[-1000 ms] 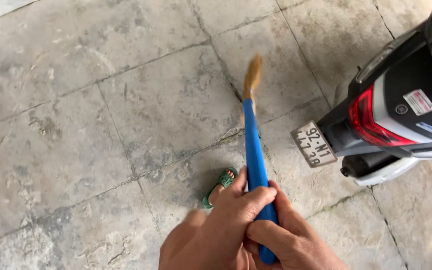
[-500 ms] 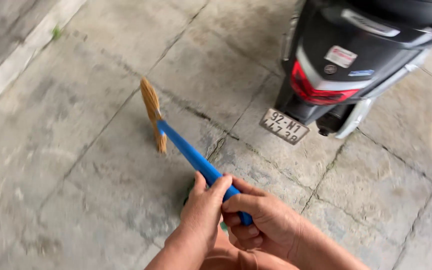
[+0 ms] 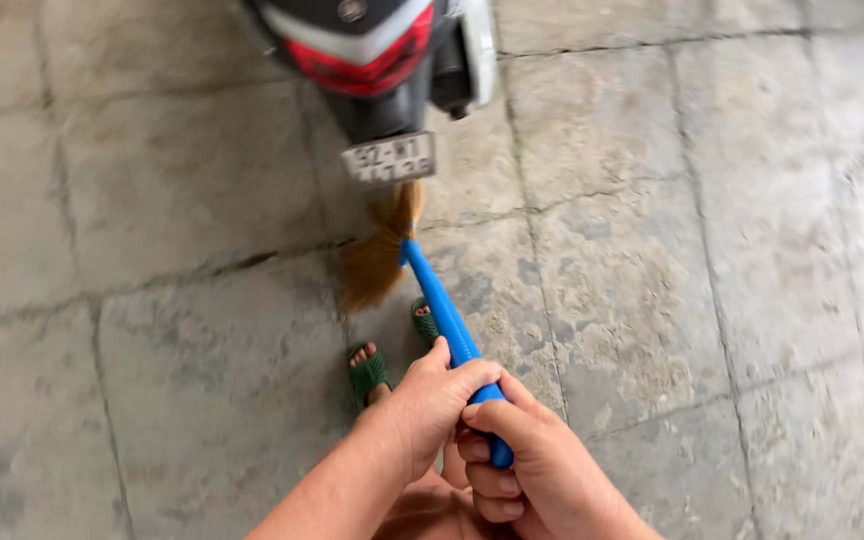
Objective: Sweeping the concrete floor of a garage area using a small broom.
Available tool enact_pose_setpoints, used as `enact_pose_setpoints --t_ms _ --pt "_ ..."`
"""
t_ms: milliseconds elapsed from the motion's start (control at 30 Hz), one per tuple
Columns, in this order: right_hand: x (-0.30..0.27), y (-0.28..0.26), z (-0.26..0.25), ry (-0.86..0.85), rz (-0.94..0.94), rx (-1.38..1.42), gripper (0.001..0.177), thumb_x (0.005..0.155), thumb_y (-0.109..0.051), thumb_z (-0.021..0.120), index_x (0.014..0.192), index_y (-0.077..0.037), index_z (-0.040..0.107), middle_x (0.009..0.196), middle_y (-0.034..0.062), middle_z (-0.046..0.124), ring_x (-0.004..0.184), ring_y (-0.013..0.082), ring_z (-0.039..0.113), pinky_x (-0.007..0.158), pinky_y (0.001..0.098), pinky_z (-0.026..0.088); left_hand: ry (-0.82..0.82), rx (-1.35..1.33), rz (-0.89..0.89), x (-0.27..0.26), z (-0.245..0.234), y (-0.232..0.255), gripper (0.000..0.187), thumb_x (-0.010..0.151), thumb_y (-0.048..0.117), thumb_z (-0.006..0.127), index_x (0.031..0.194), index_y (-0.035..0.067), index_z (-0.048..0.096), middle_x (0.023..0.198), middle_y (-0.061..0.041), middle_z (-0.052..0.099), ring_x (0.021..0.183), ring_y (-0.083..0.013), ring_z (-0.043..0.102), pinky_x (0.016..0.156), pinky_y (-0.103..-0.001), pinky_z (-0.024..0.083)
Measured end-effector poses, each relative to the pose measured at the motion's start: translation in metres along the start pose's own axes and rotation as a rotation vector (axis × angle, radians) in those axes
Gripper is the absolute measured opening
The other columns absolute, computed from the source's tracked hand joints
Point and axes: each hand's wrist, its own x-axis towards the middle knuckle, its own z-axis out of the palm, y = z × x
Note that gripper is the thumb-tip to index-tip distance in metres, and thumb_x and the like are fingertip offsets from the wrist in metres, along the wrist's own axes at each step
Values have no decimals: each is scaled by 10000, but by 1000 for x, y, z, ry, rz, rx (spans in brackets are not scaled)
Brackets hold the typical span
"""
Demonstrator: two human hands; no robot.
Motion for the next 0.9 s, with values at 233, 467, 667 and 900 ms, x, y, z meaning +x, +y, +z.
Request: enact_pose_setpoints --t_ms 233,467,667,900 --pt "-11 18 -17 52 -189 127 789 895 -69 583 1593 -391 408 670 107 496 361 94 306 320 247 169 -237 60 -30 1 28 11 370 899 127 553 1257 51 608 938 -107 601 752 -154 493 656 -259 420" --pt "-24 -17 -41 -100 -383 219 926 833 -18 615 1653 -345 336 623 81 525 412 74 343 345 231 181 -202 115 93 9 80 35 347 881 85 581 1226 63 615 872 -106 597 677 -137 482 574 -246 395" --pt "-10 -66 -87 -98 -301 425 772 866 -118 562 1598 -355 506 621 40 503 380 61 299 332 224 168 -45 208 44 50 136 48 430 912 171 609 1334 92 577 930 -104 613 780 -150 535 671 -278 455" --pt "-21 -135 -134 183 -153 561 595 902 -136 551 1470 -227 700 634 34 429 400 61 235 355 229 96 -78 109 -173 113 203 47 172 983 130 599 1118 40 539 889 -142 572 694 -207 517 606 -327 484"
